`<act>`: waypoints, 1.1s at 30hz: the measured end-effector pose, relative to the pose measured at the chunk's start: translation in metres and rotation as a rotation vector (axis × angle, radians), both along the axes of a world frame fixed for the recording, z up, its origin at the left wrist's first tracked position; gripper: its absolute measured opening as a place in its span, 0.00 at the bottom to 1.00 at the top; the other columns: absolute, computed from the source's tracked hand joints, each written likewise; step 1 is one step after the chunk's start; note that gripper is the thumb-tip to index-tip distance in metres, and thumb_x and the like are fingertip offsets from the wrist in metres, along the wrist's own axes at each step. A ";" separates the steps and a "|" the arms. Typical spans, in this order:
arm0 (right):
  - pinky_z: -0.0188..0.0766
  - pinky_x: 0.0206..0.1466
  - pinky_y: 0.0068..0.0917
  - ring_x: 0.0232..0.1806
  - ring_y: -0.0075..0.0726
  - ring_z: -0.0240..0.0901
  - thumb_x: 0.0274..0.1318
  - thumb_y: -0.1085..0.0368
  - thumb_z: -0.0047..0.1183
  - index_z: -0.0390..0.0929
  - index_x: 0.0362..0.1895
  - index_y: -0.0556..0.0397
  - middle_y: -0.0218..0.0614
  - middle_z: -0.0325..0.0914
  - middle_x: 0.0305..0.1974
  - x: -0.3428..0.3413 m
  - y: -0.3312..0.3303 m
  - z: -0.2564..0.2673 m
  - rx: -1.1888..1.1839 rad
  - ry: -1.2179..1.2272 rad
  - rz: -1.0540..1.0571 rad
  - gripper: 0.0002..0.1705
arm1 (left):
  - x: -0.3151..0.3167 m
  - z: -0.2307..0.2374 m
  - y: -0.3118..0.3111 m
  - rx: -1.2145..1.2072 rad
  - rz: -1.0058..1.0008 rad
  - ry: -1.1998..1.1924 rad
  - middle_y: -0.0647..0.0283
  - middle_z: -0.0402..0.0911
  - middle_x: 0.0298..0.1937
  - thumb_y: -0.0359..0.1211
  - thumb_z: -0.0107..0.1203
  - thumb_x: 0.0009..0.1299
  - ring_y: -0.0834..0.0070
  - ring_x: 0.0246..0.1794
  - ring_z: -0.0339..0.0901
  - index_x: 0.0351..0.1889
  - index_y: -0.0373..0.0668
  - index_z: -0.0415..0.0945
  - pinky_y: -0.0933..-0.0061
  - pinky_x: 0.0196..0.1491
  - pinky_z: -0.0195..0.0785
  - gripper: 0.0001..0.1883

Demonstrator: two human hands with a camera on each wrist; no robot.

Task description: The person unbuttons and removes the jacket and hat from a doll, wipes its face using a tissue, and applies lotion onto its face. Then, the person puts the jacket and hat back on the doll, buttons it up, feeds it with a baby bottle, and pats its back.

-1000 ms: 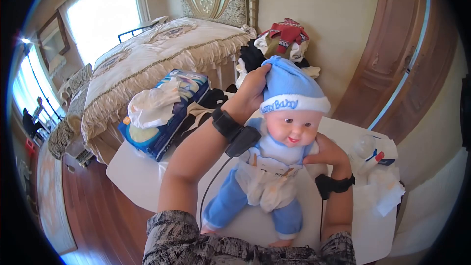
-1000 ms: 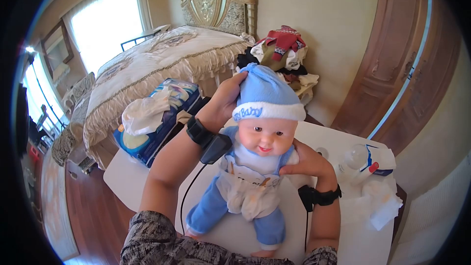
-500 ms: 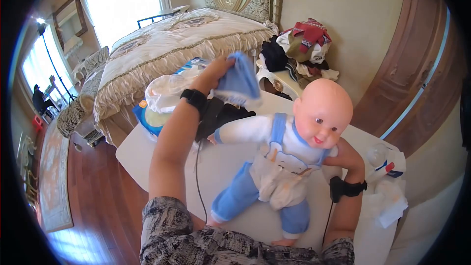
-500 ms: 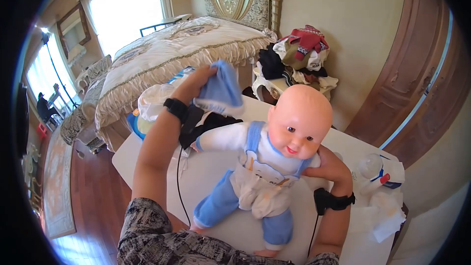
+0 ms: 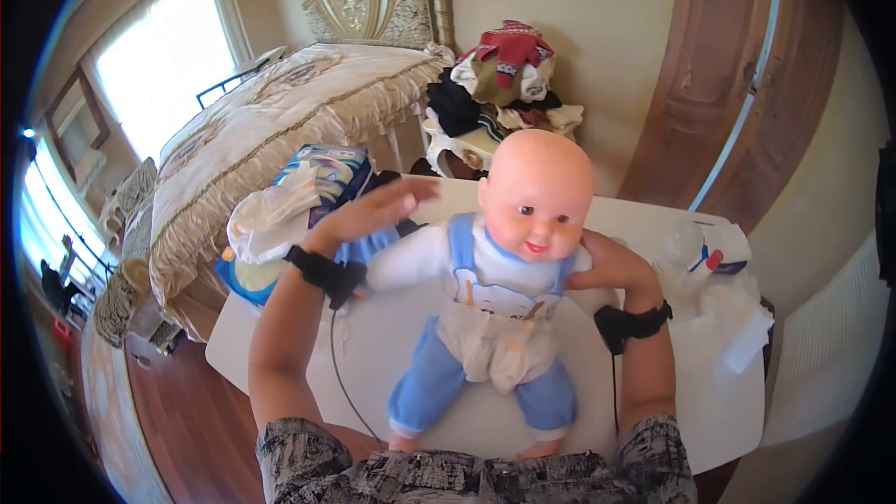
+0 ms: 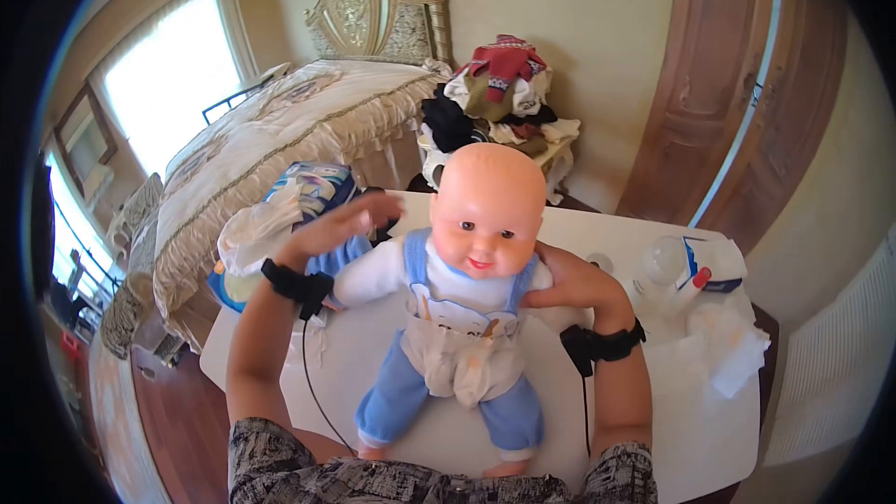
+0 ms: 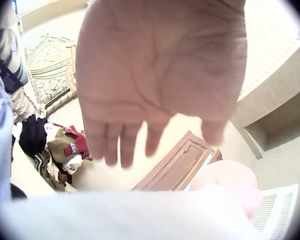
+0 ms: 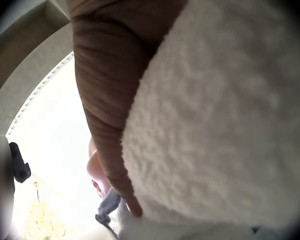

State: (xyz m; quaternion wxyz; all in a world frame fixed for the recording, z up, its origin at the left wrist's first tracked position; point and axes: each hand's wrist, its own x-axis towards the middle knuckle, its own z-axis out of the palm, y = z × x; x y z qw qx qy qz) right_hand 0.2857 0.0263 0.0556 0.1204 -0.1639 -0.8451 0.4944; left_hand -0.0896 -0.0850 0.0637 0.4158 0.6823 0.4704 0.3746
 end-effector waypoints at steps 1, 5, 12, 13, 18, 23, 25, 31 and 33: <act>0.56 0.69 0.33 0.67 0.39 0.60 0.41 0.61 0.69 0.58 0.70 0.57 0.44 0.66 0.64 0.001 0.001 -0.002 0.033 0.009 0.010 0.51 | 0.011 -0.002 -0.001 -0.006 -0.134 0.046 0.53 0.63 0.69 0.45 0.62 0.67 0.64 0.70 0.58 0.70 0.37 0.58 0.63 0.70 0.50 0.39; 0.58 0.68 0.33 0.67 0.39 0.61 0.42 0.62 0.67 0.58 0.69 0.59 0.44 0.66 0.64 0.001 0.002 -0.011 0.003 0.103 0.012 0.49 | 0.050 -0.024 -0.022 -0.054 -0.110 0.151 0.54 0.64 0.66 0.45 0.65 0.64 0.68 0.69 0.59 0.70 0.35 0.54 0.65 0.70 0.50 0.43; 0.58 0.68 0.34 0.65 0.41 0.63 0.48 0.60 0.65 0.58 0.68 0.60 0.47 0.67 0.63 -0.001 -0.001 -0.050 0.068 0.195 -0.213 0.45 | 0.059 -0.050 -0.042 -0.125 0.143 -0.074 0.58 0.70 0.59 0.39 0.66 0.63 0.72 0.61 0.66 0.67 0.36 0.56 0.67 0.64 0.57 0.40; 0.58 0.68 0.34 0.65 0.42 0.63 0.49 0.59 0.64 0.58 0.68 0.60 0.48 0.67 0.62 -0.002 -0.004 -0.056 0.093 0.170 -0.262 0.44 | 0.063 -0.053 -0.044 -0.093 0.167 -0.120 0.59 0.70 0.58 0.36 0.65 0.65 0.74 0.59 0.67 0.66 0.36 0.57 0.69 0.62 0.60 0.35; 0.62 0.66 0.35 0.62 0.41 0.66 0.56 0.60 0.60 0.60 0.66 0.61 0.46 0.68 0.60 -0.015 -0.026 -0.088 -0.107 0.355 -0.381 0.37 | 0.076 -0.085 -0.041 -0.025 0.295 -0.310 0.59 0.71 0.56 0.34 0.61 0.68 0.74 0.57 0.68 0.63 0.36 0.58 0.69 0.60 0.62 0.29; 0.55 0.70 0.35 0.67 0.38 0.61 0.56 0.68 0.52 0.56 0.69 0.59 0.41 0.66 0.64 -0.023 -0.024 -0.091 -0.121 0.364 -0.380 0.37 | 0.092 -0.086 -0.042 0.011 0.374 -0.381 0.60 0.72 0.53 0.33 0.60 0.69 0.75 0.55 0.69 0.61 0.36 0.59 0.69 0.58 0.64 0.27; 0.56 0.70 0.35 0.66 0.38 0.62 0.55 0.69 0.51 0.57 0.69 0.60 0.41 0.66 0.63 -0.023 -0.025 -0.085 -0.126 0.361 -0.387 0.36 | 0.093 -0.087 -0.042 0.031 0.380 -0.388 0.59 0.72 0.53 0.33 0.60 0.69 0.75 0.55 0.69 0.61 0.36 0.59 0.69 0.57 0.65 0.27; 0.67 0.59 0.34 0.56 0.39 0.71 0.57 0.61 0.57 0.61 0.64 0.61 0.47 0.73 0.55 -0.026 -0.022 -0.087 0.068 0.391 -0.478 0.33 | 0.090 -0.100 -0.043 0.090 0.422 -0.330 0.60 0.71 0.53 0.33 0.58 0.70 0.74 0.54 0.70 0.61 0.38 0.57 0.68 0.56 0.67 0.26; 0.68 0.59 0.34 0.56 0.39 0.72 0.57 0.61 0.57 0.62 0.63 0.60 0.47 0.74 0.54 -0.027 -0.020 -0.084 0.048 0.369 -0.483 0.33 | 0.094 -0.098 -0.044 0.096 0.426 -0.368 0.60 0.71 0.53 0.33 0.58 0.70 0.74 0.53 0.70 0.61 0.38 0.57 0.68 0.56 0.67 0.26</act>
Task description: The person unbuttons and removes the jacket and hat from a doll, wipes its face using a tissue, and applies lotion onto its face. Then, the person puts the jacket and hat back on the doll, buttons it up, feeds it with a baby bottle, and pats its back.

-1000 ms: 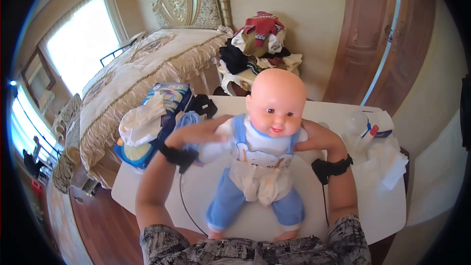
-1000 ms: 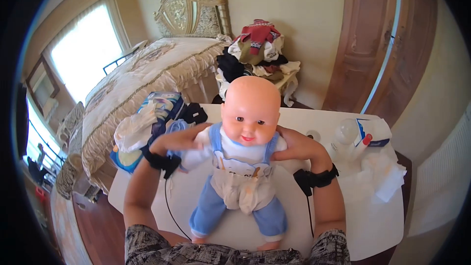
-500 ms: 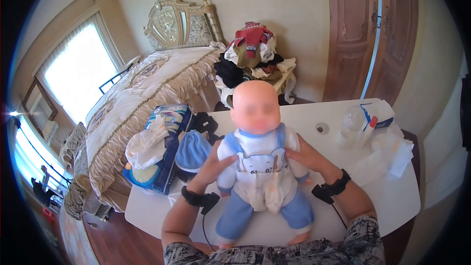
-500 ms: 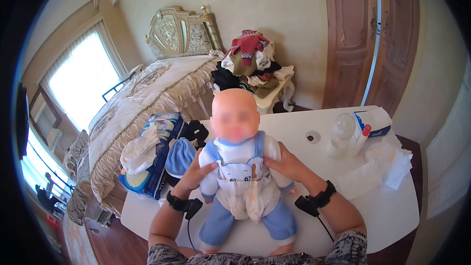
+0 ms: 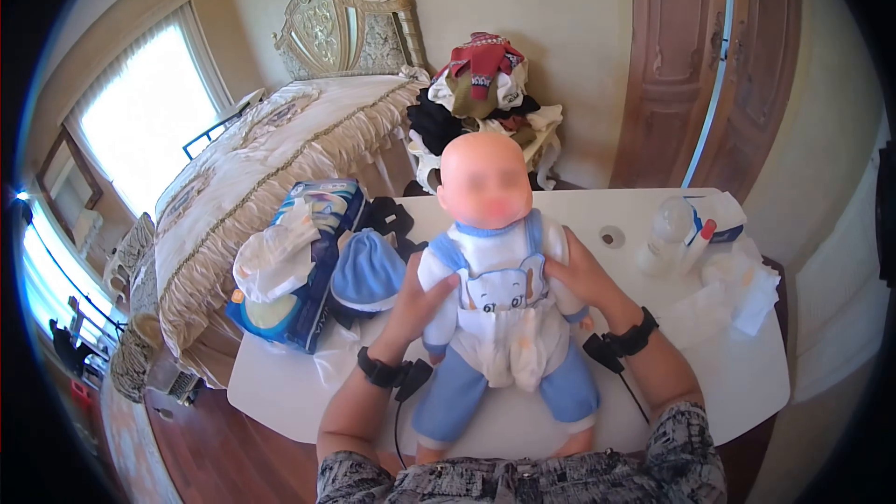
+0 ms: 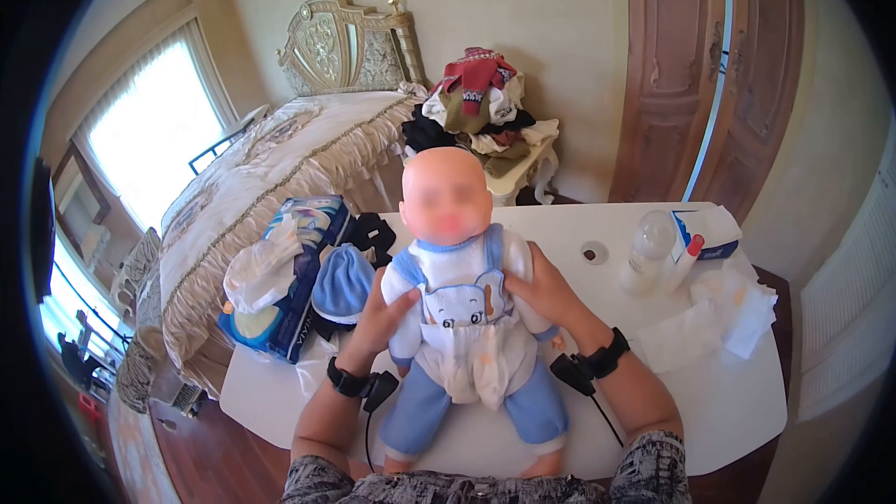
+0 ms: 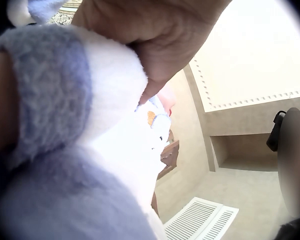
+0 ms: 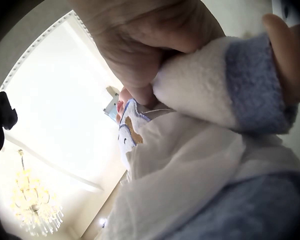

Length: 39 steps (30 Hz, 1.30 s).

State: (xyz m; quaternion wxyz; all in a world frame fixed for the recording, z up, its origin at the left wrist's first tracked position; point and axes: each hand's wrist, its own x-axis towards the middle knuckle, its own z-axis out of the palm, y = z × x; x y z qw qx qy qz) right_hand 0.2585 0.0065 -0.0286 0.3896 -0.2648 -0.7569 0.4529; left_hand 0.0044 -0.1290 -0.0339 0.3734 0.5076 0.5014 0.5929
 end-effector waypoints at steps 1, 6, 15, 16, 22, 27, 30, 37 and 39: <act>0.68 0.58 0.34 0.55 0.39 0.72 0.57 0.60 0.58 0.62 0.62 0.60 0.47 0.74 0.54 -0.002 0.002 0.002 -0.013 -0.005 0.000 0.33 | 0.001 0.001 0.000 0.007 0.003 -0.015 0.60 0.72 0.53 0.33 0.58 0.70 0.74 0.53 0.71 0.61 0.38 0.57 0.69 0.55 0.67 0.26; 0.69 0.57 0.33 0.54 0.39 0.73 0.55 0.59 0.58 0.64 0.61 0.60 0.46 0.75 0.53 -0.013 0.028 0.001 0.048 -0.026 0.006 0.32 | 0.011 0.000 0.002 0.048 0.107 -0.061 0.59 0.72 0.50 0.36 0.60 0.69 0.76 0.49 0.71 0.58 0.35 0.60 0.72 0.51 0.68 0.26; 0.64 0.63 0.30 0.59 0.35 0.69 0.59 0.62 0.54 0.63 0.64 0.60 0.43 0.72 0.58 -0.034 0.059 0.018 0.034 -0.143 0.101 0.31 | 0.037 0.005 -0.007 -0.003 0.151 -0.281 0.60 0.71 0.51 0.41 0.54 0.74 0.73 0.51 0.71 0.58 0.40 0.58 0.69 0.54 0.69 0.23; 0.64 0.64 0.30 0.59 0.36 0.69 0.60 0.62 0.54 0.63 0.64 0.60 0.44 0.72 0.58 -0.036 0.056 0.021 0.011 -0.144 0.096 0.30 | 0.041 0.006 -0.009 -0.032 0.158 -0.332 0.60 0.71 0.52 0.41 0.54 0.74 0.73 0.52 0.71 0.58 0.40 0.59 0.69 0.54 0.69 0.22; 0.66 0.62 0.31 0.58 0.36 0.70 0.59 0.63 0.54 0.64 0.64 0.58 0.44 0.73 0.58 -0.037 0.053 0.020 -0.094 -0.189 0.171 0.30 | 0.065 0.020 -0.036 -0.019 0.118 -0.538 0.58 0.70 0.56 0.36 0.53 0.74 0.70 0.56 0.71 0.60 0.40 0.57 0.65 0.59 0.66 0.22; 0.65 0.62 0.30 0.59 0.35 0.69 0.59 0.61 0.54 0.64 0.65 0.56 0.44 0.73 0.58 -0.029 0.043 0.028 -0.071 -0.294 0.301 0.31 | 0.074 0.020 -0.069 -0.090 0.074 -0.603 0.58 0.69 0.58 0.34 0.50 0.74 0.67 0.58 0.70 0.61 0.42 0.57 0.61 0.62 0.65 0.21; 0.62 0.64 0.30 0.61 0.36 0.68 0.59 0.59 0.52 0.64 0.65 0.56 0.43 0.72 0.59 -0.032 0.041 0.031 -0.068 -0.401 0.370 0.31 | 0.077 0.020 -0.080 -0.178 0.074 -0.658 0.58 0.70 0.57 0.36 0.50 0.74 0.66 0.57 0.71 0.61 0.42 0.56 0.58 0.61 0.66 0.22; 0.69 0.56 0.30 0.55 0.33 0.72 0.60 0.53 0.53 0.69 0.61 0.53 0.41 0.75 0.55 -0.047 0.045 0.026 -0.026 -0.555 0.457 0.29 | 0.071 -0.003 -0.088 -0.295 0.087 -0.799 0.57 0.71 0.55 0.37 0.50 0.72 0.65 0.54 0.73 0.62 0.42 0.57 0.57 0.59 0.69 0.23; 0.69 0.56 0.31 0.55 0.34 0.72 0.59 0.52 0.53 0.69 0.61 0.53 0.41 0.75 0.55 -0.051 0.046 0.025 -0.031 -0.588 0.485 0.29 | 0.071 -0.001 -0.092 -0.336 0.068 -0.826 0.57 0.71 0.55 0.37 0.50 0.72 0.65 0.54 0.74 0.62 0.42 0.57 0.57 0.59 0.69 0.23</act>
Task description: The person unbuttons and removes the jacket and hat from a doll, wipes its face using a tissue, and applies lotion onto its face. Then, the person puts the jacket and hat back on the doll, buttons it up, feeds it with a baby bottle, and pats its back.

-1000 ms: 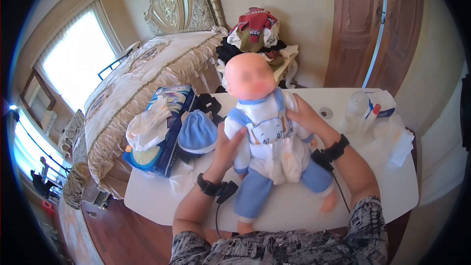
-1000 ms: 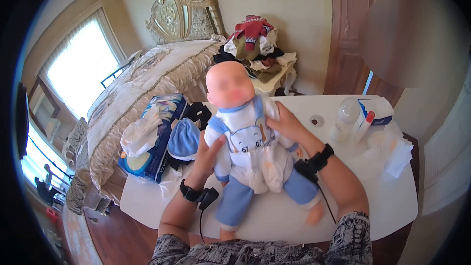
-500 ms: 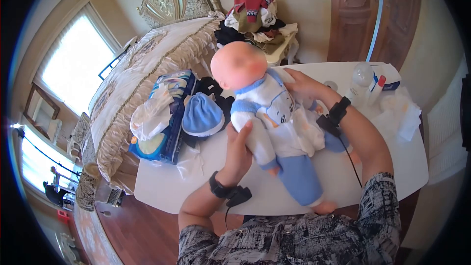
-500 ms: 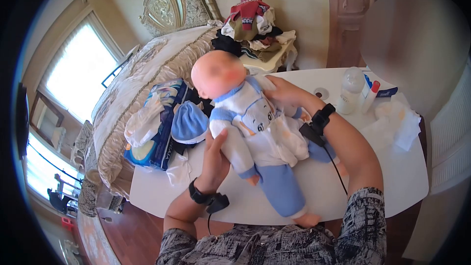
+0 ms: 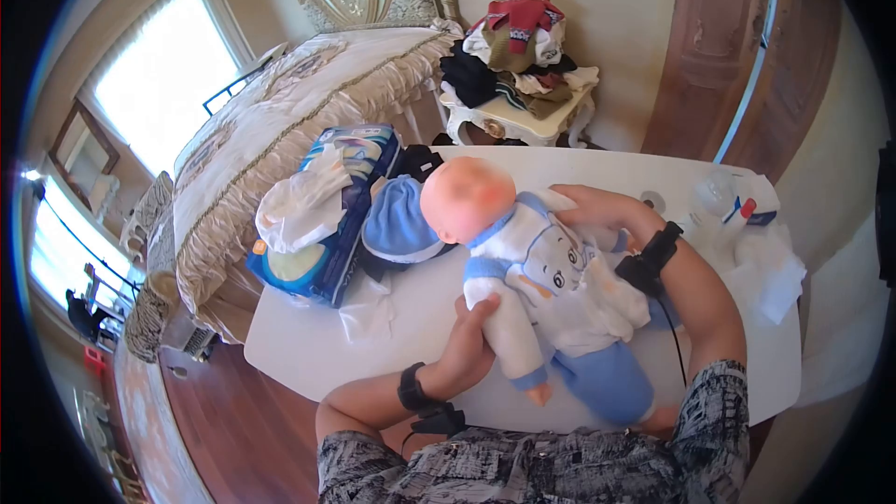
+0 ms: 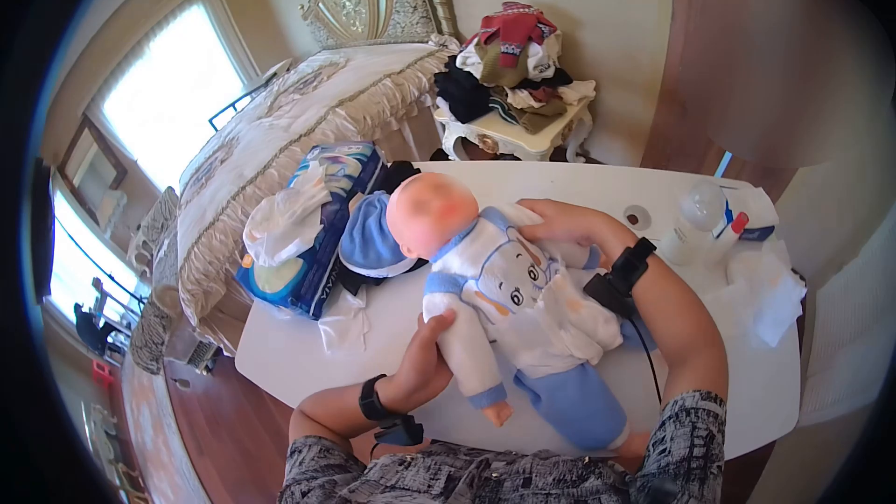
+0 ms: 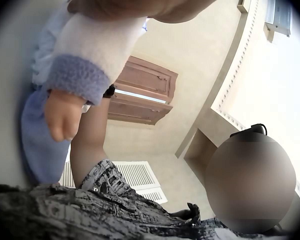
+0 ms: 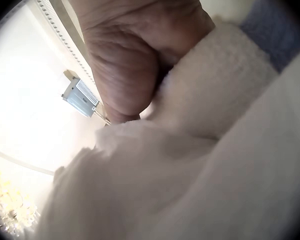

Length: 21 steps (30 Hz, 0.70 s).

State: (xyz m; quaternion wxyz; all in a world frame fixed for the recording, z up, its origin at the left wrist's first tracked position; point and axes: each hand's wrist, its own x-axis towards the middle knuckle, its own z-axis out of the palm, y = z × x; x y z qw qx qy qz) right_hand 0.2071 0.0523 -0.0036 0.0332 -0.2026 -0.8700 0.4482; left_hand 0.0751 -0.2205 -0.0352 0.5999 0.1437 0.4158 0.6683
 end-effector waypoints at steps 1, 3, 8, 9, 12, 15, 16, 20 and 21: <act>0.69 0.57 0.31 0.55 0.34 0.71 0.59 0.52 0.53 0.69 0.61 0.53 0.41 0.75 0.55 -0.002 0.001 0.000 0.013 -0.036 0.007 0.29 | 0.000 0.000 -0.002 -0.015 -0.013 -0.019 0.57 0.71 0.55 0.37 0.49 0.72 0.65 0.54 0.74 0.62 0.42 0.56 0.57 0.59 0.69 0.23; 0.68 0.57 0.31 0.56 0.34 0.71 0.59 0.52 0.53 0.69 0.61 0.53 0.41 0.75 0.56 -0.006 0.001 0.002 0.039 -0.108 0.024 0.29 | -0.005 -0.002 -0.007 -0.027 -0.078 -0.069 0.56 0.66 0.57 0.35 0.50 0.70 0.63 0.57 0.70 0.62 0.44 0.51 0.55 0.60 0.68 0.26; 0.66 0.61 0.31 0.58 0.37 0.70 0.57 0.54 0.53 0.69 0.61 0.53 0.43 0.74 0.57 -0.018 0.000 0.004 0.028 -0.144 0.133 0.30 | -0.007 -0.016 -0.014 -0.090 -0.130 -0.176 0.55 0.64 0.59 0.33 0.50 0.66 0.62 0.58 0.69 0.62 0.44 0.48 0.54 0.61 0.67 0.29; 0.65 0.61 0.31 0.58 0.38 0.69 0.56 0.54 0.53 0.69 0.61 0.53 0.43 0.73 0.57 -0.021 0.002 0.001 0.033 -0.131 0.164 0.30 | -0.008 -0.019 -0.016 -0.091 -0.129 -0.190 0.55 0.64 0.58 0.32 0.50 0.66 0.62 0.58 0.70 0.62 0.43 0.49 0.55 0.61 0.68 0.29; 0.59 0.67 0.32 0.63 0.37 0.65 0.53 0.62 0.54 0.67 0.63 0.58 0.44 0.71 0.60 -0.030 0.001 0.006 0.039 -0.190 0.202 0.32 | -0.007 -0.022 -0.019 -0.090 -0.126 -0.212 0.55 0.66 0.56 0.32 0.50 0.65 0.63 0.56 0.71 0.61 0.43 0.51 0.56 0.60 0.68 0.28; 0.65 0.61 0.31 0.57 0.38 0.71 0.53 0.57 0.54 0.71 0.59 0.54 0.44 0.75 0.55 -0.036 0.003 -0.001 0.102 -0.158 0.247 0.29 | -0.009 -0.024 -0.020 -0.103 -0.125 -0.223 0.55 0.69 0.54 0.31 0.50 0.65 0.64 0.55 0.72 0.60 0.42 0.53 0.57 0.59 0.69 0.26; 0.65 0.61 0.31 0.57 0.37 0.71 0.53 0.58 0.54 0.71 0.59 0.55 0.44 0.75 0.55 -0.038 0.003 -0.001 0.099 -0.158 0.258 0.28 | -0.009 -0.025 -0.020 -0.109 -0.126 -0.226 0.55 0.69 0.54 0.31 0.50 0.65 0.64 0.55 0.73 0.60 0.41 0.54 0.58 0.59 0.70 0.26; 0.67 0.59 0.30 0.54 0.36 0.73 0.53 0.59 0.54 0.71 0.57 0.56 0.43 0.76 0.52 -0.043 -0.005 0.012 0.066 -0.198 0.265 0.28 | -0.009 -0.025 -0.020 -0.126 -0.129 -0.220 0.57 0.74 0.54 0.31 0.47 0.64 0.65 0.55 0.74 0.61 0.41 0.59 0.59 0.60 0.67 0.25; 0.67 0.59 0.30 0.54 0.36 0.73 0.53 0.59 0.54 0.71 0.57 0.57 0.43 0.77 0.52 -0.044 -0.007 0.014 0.052 -0.216 0.256 0.28 | -0.009 -0.026 -0.020 -0.131 -0.134 -0.221 0.57 0.74 0.54 0.31 0.47 0.64 0.65 0.55 0.74 0.62 0.41 0.59 0.59 0.60 0.68 0.26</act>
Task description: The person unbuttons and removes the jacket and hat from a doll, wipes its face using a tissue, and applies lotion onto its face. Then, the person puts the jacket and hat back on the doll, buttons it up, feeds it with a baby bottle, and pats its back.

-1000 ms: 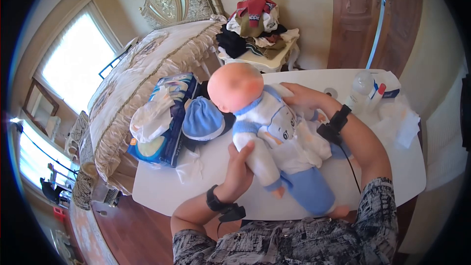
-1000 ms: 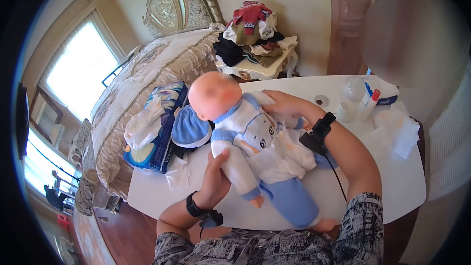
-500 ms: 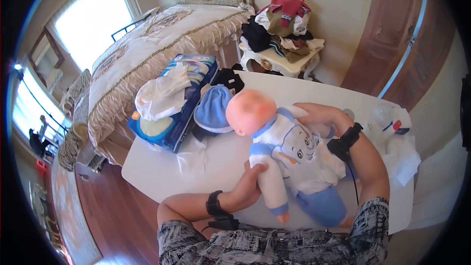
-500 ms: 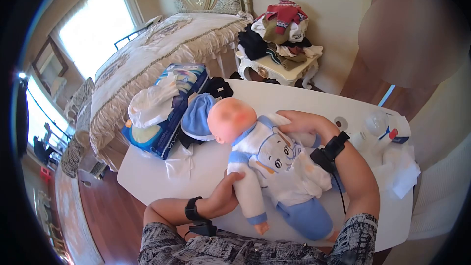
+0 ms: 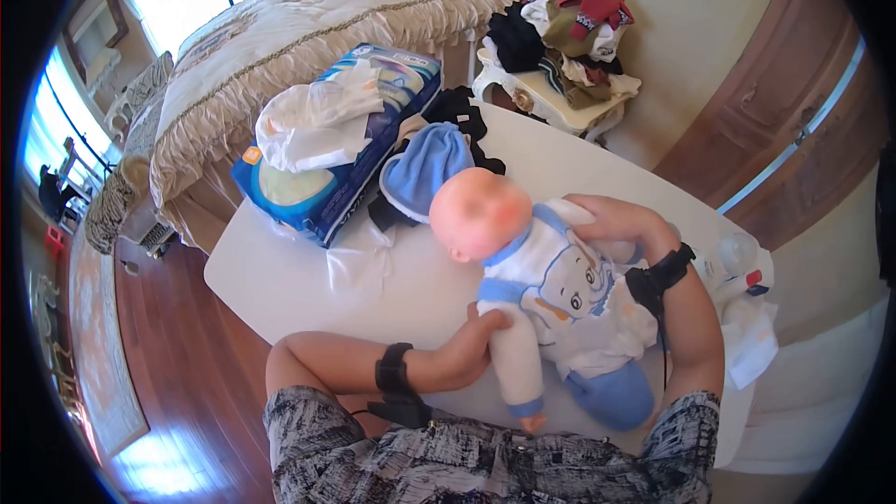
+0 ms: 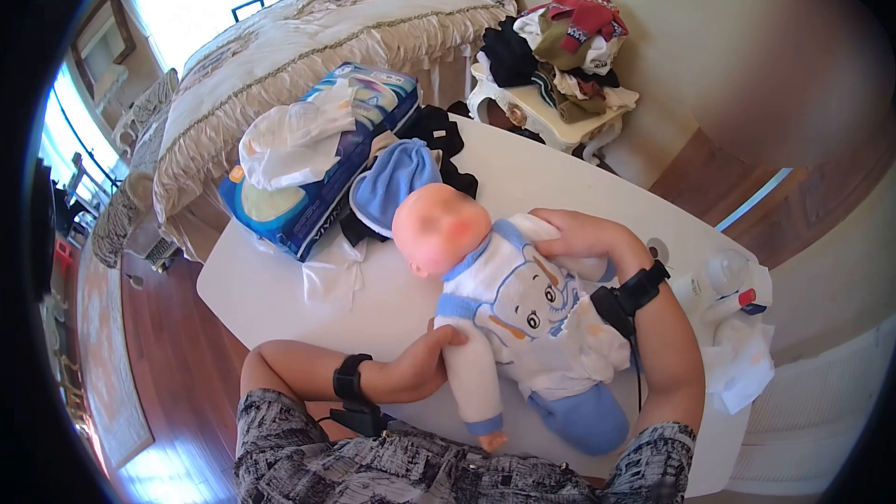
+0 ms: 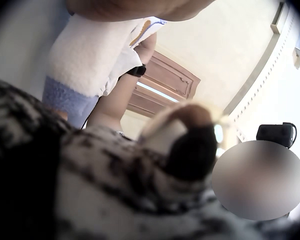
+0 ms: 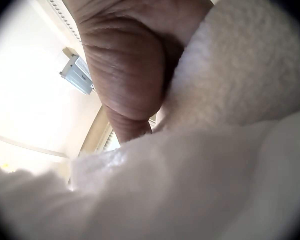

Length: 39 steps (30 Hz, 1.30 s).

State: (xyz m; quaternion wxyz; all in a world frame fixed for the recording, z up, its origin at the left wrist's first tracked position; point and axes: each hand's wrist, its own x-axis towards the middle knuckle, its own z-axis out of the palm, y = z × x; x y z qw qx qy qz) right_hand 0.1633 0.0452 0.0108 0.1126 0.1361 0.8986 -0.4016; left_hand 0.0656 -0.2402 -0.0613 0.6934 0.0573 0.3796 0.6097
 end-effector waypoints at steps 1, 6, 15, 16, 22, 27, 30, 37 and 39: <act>0.67 0.59 0.29 0.54 0.36 0.73 0.53 0.59 0.54 0.71 0.57 0.57 0.43 0.77 0.52 -0.001 0.000 0.000 -0.002 -0.001 -0.004 0.28 | -0.001 -0.001 0.000 -0.004 -0.006 0.001 0.57 0.74 0.55 0.31 0.47 0.64 0.65 0.55 0.74 0.62 0.41 0.59 0.59 0.60 0.68 0.26; 0.67 0.59 0.30 0.55 0.36 0.72 0.54 0.57 0.52 0.70 0.59 0.57 0.44 0.76 0.53 0.000 0.001 -0.001 -0.052 -0.033 -0.020 0.29 | -0.001 0.001 0.001 0.008 0.000 0.004 0.54 0.70 0.57 0.33 0.48 0.66 0.64 0.56 0.73 0.64 0.40 0.53 0.59 0.60 0.69 0.29; 0.59 0.68 0.32 0.66 0.43 0.63 0.56 0.58 0.51 0.63 0.66 0.59 0.49 0.67 0.63 0.004 0.009 -0.011 0.192 -0.036 -0.047 0.35 | -0.008 0.002 0.002 -0.022 -0.002 0.113 0.56 0.72 0.50 0.31 0.50 0.65 0.67 0.48 0.75 0.60 0.39 0.56 0.64 0.52 0.73 0.25; 0.58 0.69 0.33 0.66 0.44 0.62 0.57 0.57 0.51 0.62 0.67 0.59 0.50 0.66 0.64 0.007 0.007 -0.007 0.223 -0.031 -0.031 0.35 | -0.010 0.003 0.002 -0.030 -0.012 0.121 0.57 0.73 0.49 0.30 0.50 0.65 0.67 0.47 0.76 0.59 0.39 0.57 0.64 0.51 0.74 0.24; 0.54 0.71 0.36 0.69 0.50 0.58 0.60 0.52 0.52 0.61 0.68 0.58 0.53 0.63 0.65 0.028 0.004 0.003 0.367 -0.010 0.014 0.37 | -0.020 0.012 -0.004 0.017 -0.032 0.180 0.59 0.75 0.48 0.27 0.50 0.64 0.67 0.47 0.76 0.56 0.39 0.62 0.64 0.51 0.73 0.22; 0.57 0.69 0.37 0.67 0.52 0.60 0.59 0.47 0.55 0.61 0.67 0.57 0.53 0.64 0.64 0.066 -0.027 0.023 0.352 0.006 -0.043 0.39 | -0.042 -0.003 -0.019 -0.008 0.109 0.420 0.59 0.69 0.56 0.27 0.50 0.64 0.71 0.54 0.68 0.63 0.47 0.59 0.69 0.56 0.61 0.28; 0.59 0.67 0.37 0.65 0.52 0.64 0.59 0.48 0.55 0.62 0.67 0.56 0.52 0.66 0.62 0.106 -0.039 0.028 0.309 0.106 -0.088 0.38 | -0.053 0.007 -0.018 0.098 0.347 0.488 0.62 0.69 0.54 0.27 0.47 0.66 0.70 0.58 0.66 0.62 0.45 0.61 0.61 0.64 0.54 0.24; 0.68 0.58 0.36 0.58 0.43 0.71 0.59 0.53 0.57 0.66 0.63 0.55 0.48 0.75 0.54 0.200 -0.047 0.034 0.220 0.222 -0.352 0.32 | -0.050 0.077 0.022 0.666 -0.163 0.904 0.60 0.68 0.56 0.26 0.50 0.66 0.66 0.64 0.63 0.56 0.40 0.65 0.61 0.68 0.52 0.19; 0.70 0.55 0.34 0.54 0.38 0.73 0.58 0.56 0.58 0.69 0.61 0.53 0.44 0.76 0.50 0.229 -0.043 0.036 0.184 0.191 -0.486 0.29 | -0.037 0.095 0.043 0.796 -0.373 1.311 0.57 0.67 0.59 0.27 0.54 0.65 0.61 0.65 0.62 0.57 0.39 0.66 0.61 0.68 0.52 0.21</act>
